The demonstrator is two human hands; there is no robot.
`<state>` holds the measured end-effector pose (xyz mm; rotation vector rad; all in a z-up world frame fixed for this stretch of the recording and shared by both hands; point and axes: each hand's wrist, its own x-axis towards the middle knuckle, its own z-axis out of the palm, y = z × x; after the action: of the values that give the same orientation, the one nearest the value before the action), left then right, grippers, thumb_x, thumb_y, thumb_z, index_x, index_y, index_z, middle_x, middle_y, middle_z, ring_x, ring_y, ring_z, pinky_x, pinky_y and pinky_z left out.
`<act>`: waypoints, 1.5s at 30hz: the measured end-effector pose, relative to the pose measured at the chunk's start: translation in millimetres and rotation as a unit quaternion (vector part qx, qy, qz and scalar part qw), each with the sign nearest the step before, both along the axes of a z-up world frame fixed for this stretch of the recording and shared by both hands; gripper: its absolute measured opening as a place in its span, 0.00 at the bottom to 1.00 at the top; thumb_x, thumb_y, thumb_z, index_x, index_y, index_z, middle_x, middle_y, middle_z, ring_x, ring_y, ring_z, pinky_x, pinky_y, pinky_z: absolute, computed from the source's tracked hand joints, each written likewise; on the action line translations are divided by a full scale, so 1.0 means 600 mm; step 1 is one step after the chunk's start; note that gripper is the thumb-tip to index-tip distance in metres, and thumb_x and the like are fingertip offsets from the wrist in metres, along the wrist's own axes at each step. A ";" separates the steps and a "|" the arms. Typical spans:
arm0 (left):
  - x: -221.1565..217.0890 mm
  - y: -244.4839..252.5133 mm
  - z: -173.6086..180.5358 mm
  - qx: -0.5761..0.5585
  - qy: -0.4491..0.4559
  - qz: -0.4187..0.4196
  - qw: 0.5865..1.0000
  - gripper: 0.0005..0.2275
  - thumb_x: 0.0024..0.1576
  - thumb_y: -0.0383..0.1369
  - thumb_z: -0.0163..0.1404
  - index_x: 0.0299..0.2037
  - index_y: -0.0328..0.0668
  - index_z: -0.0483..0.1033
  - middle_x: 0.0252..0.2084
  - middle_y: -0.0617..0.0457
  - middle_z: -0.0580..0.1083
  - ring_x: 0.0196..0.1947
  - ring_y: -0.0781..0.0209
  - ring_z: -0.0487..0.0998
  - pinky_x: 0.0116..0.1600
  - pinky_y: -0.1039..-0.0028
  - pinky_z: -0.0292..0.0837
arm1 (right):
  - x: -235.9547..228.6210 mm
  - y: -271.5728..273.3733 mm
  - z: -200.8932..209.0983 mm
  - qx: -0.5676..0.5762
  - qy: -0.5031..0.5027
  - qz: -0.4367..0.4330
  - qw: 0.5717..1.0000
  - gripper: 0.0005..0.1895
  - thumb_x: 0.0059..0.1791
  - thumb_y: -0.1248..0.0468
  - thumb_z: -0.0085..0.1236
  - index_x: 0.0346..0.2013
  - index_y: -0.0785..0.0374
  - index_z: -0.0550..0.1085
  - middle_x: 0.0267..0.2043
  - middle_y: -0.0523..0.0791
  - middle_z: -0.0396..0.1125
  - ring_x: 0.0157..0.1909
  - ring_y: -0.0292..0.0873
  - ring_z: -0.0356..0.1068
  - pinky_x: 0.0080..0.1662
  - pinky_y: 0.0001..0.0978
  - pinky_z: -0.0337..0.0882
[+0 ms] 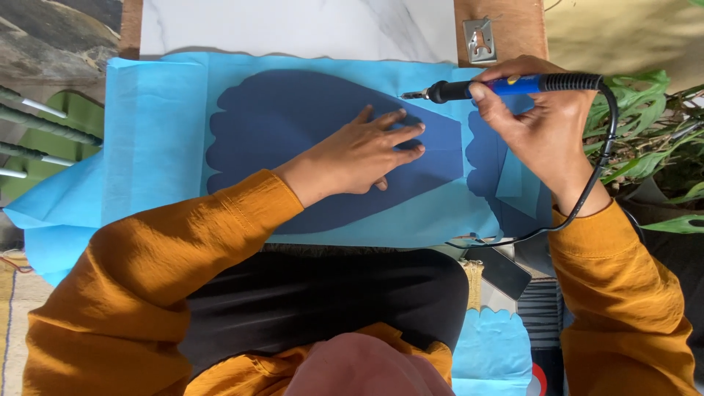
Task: Cutting a pattern out of blue synthetic fabric using a soldering iron as a heat cutter.
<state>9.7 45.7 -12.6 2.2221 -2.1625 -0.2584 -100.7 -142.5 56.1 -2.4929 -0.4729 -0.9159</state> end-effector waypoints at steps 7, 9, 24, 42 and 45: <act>-0.001 0.009 0.012 0.032 0.008 0.009 0.999 0.30 0.47 0.36 0.52 0.60 0.48 0.52 0.65 0.51 0.45 0.64 0.48 0.41 0.50 0.34 0.51 | 0.016 0.007 -0.003 0.000 0.010 -0.003 1.000 0.10 0.54 0.69 0.55 0.31 0.76 0.73 0.35 0.54 0.68 0.37 0.49 0.69 0.39 0.36 0.66; 0.000 0.012 0.008 0.034 0.019 0.011 0.999 0.30 0.47 0.35 0.52 0.60 0.46 0.52 0.65 0.51 0.44 0.64 0.48 0.40 0.51 0.34 0.49 | 0.021 0.011 -0.001 -0.007 0.005 0.006 1.000 0.10 0.54 0.69 0.55 0.31 0.76 0.73 0.34 0.54 0.68 0.37 0.50 0.69 0.40 0.37 0.67; 0.005 0.022 -0.013 -0.041 -0.041 0.009 0.998 0.29 0.47 0.42 0.52 0.57 0.42 0.56 0.62 0.49 0.50 0.63 0.48 0.46 0.49 0.36 0.56 | 0.053 0.029 -0.003 -0.019 0.006 0.003 1.000 0.13 0.54 0.65 0.54 0.32 0.75 0.75 0.36 0.52 0.70 0.36 0.46 0.69 0.34 0.32 0.64; 0.005 0.025 -0.017 -0.062 -0.052 0.015 0.997 0.29 0.46 0.44 0.53 0.56 0.43 0.58 0.62 0.51 0.50 0.62 0.49 0.47 0.45 0.28 0.55 | 0.088 0.059 0.000 -0.038 -0.003 0.038 0.999 0.11 0.54 0.66 0.54 0.32 0.74 0.75 0.37 0.52 0.69 0.40 0.49 0.69 0.42 0.36 0.68; 0.005 0.026 -0.018 -0.067 -0.044 0.016 0.997 0.28 0.46 0.43 0.53 0.55 0.42 0.58 0.62 0.51 0.50 0.62 0.49 0.47 0.44 0.29 0.55 | 0.094 0.064 -0.002 -0.031 -0.001 0.038 0.999 0.13 0.54 0.66 0.54 0.30 0.75 0.74 0.38 0.53 0.69 0.40 0.49 0.68 0.45 0.38 0.67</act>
<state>12.8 61.3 -23.2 2.2314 -2.1142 -0.0125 -44.5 -104.0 55.2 -2.5103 -0.6002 -0.8874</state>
